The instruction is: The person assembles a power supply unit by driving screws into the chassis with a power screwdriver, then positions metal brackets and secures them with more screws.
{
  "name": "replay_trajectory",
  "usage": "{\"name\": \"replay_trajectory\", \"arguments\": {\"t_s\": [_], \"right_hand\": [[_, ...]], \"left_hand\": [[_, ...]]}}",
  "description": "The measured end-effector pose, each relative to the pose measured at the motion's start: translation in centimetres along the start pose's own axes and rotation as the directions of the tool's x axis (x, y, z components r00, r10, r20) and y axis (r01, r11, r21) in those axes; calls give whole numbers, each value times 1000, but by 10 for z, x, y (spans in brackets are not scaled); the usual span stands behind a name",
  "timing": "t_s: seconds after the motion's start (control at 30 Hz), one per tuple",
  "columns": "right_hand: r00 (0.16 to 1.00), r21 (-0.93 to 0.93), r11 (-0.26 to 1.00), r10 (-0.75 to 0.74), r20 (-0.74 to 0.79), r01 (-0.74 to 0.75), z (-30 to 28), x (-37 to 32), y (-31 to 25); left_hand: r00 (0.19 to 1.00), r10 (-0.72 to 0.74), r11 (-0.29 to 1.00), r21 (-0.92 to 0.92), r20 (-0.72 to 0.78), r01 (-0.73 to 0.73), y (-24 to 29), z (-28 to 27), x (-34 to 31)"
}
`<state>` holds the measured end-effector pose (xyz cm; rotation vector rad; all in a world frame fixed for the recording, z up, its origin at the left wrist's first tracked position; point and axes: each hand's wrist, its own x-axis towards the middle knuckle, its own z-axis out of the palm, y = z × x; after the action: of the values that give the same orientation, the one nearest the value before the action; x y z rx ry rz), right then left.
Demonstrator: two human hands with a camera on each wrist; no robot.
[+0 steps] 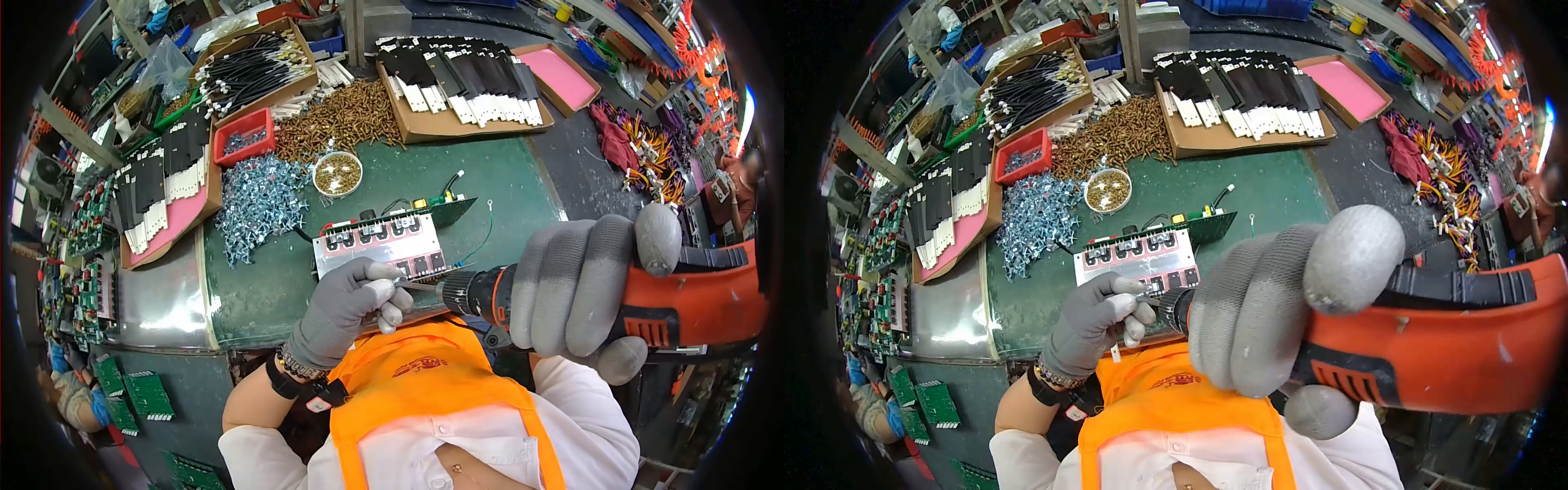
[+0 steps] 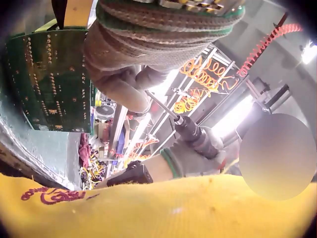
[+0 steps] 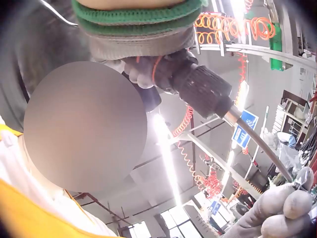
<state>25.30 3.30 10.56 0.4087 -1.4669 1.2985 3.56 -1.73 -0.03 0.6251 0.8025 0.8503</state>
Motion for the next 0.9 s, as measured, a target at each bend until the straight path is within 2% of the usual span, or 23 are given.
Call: {"name": "replay_trajectory", "arguments": {"t_s": [0.03, 0.07, 0.1, 0.13, 0.2, 0.33, 0.43, 0.47, 0.53, 0.57, 0.6, 0.67, 0.7, 0.8, 0.9], "right_hand": [[991, -6, 1000, 30, 134, -29, -5, 1, 0], [990, -5, 1000, 30, 135, -29, -6, 0, 1], [994, -20, 999, 45, 97, -43, -6, -2, 1], [997, -36, 998, 60, 56, -58, -6, -5, 2], [996, -70, 994, 86, -28, -88, -7, -10, 2], [972, -139, 977, 135, -191, -163, -10, -18, 0], [951, -167, 965, 154, -267, -203, -13, -18, -2], [976, -133, 977, 142, -163, -164, -16, -15, -4], [994, -50, 994, 98, 47, -95, -21, -11, -5], [997, -105, 993, 50, -59, -56, -15, -13, -3], [997, -105, 993, 48, -60, -54, -10, -14, 0], [928, -85, 996, -55, -369, 25, 1, -12, 6], [883, -114, 993, -63, -465, 10, 8, -9, 5], [880, -193, 981, -64, -470, -32, 4, -10, 3], [873, -154, 986, -15, -487, -69, 5, -13, 2]], "left_hand": [[1000, 2, 1000, 0, 0, -2, 1, 3, 0], [998, 30, 996, 83, -50, -26, 1, 8, 0], [993, 60, 985, 166, -98, -43, 1, 13, 1], [994, 55, 986, 165, -99, -38, -4, 16, 3], [982, 162, 937, 328, -97, -122, -11, 19, 10], [999, -6, 983, 184, 42, -2, -10, 20, 20], [997, -56, 994, 97, 45, 52, -9, 22, 28], [997, -58, 994, 96, 47, 54, -10, 20, 30], [994, -34, 996, -79, 107, 43, -13, 15, 32], [994, -35, 996, -77, 107, 44, -13, 15, 32], [995, -25, 996, -88, 93, 34, -14, 16, 31], [997, -15, 995, -97, 80, 22, -14, 18, 29], [998, 19, 998, -64, 59, -15, -14, 19, 27], [998, 57, 998, 24, 35, -58, -12, 22, 24], [998, 60, 987, 147, 32, -64, -7, 26, 18]]}}
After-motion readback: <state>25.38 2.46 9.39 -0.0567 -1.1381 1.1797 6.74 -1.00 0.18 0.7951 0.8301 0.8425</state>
